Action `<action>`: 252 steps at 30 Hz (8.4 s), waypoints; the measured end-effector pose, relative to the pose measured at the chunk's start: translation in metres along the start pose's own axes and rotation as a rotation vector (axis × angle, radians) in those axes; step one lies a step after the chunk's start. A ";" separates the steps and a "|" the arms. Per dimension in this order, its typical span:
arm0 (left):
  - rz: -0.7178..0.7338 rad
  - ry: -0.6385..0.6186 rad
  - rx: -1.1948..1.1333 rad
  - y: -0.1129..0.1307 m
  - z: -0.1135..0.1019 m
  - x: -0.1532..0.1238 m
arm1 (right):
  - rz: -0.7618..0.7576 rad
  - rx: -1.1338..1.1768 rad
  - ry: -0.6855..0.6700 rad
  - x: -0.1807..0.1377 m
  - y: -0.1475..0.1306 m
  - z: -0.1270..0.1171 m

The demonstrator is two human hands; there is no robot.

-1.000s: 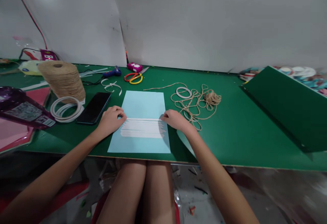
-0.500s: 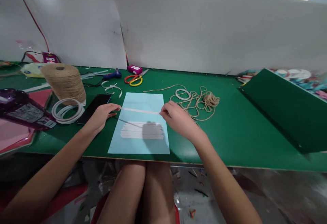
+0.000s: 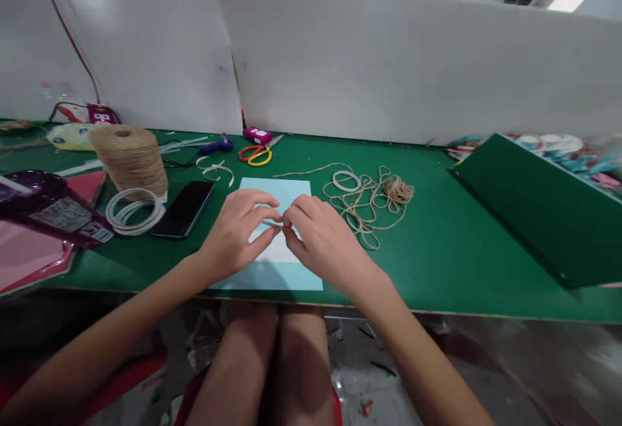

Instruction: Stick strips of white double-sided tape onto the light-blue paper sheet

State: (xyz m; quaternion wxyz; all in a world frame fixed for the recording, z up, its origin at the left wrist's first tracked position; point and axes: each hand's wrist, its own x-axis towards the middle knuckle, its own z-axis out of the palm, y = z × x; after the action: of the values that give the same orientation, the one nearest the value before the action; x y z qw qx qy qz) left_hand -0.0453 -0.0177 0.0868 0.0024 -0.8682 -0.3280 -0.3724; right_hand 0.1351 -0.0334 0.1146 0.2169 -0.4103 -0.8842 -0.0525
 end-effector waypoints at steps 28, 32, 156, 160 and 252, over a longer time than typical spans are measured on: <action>-0.506 0.048 -0.387 -0.016 -0.038 0.005 | 0.428 0.316 -0.284 -0.078 0.061 0.027; -0.528 0.011 -0.352 -0.018 -0.035 0.005 | 0.483 0.214 -0.522 -0.092 0.092 0.044; -0.565 -0.410 -0.812 -0.015 -0.044 -0.036 | 0.495 0.992 -0.142 0.021 -0.016 0.051; -0.560 -0.444 -0.807 -0.013 -0.044 -0.036 | 0.426 1.088 -0.312 0.019 -0.013 0.052; -0.319 -0.695 0.233 -0.095 0.032 -0.033 | 0.557 -0.035 -0.598 -0.006 0.066 0.097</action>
State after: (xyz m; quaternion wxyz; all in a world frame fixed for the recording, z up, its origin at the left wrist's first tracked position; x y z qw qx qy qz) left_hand -0.0958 0.0459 0.0199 -0.0680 -0.8746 -0.4799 -0.0126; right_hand 0.1545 0.0321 0.0196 -0.0507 -0.6347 -0.7625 0.1148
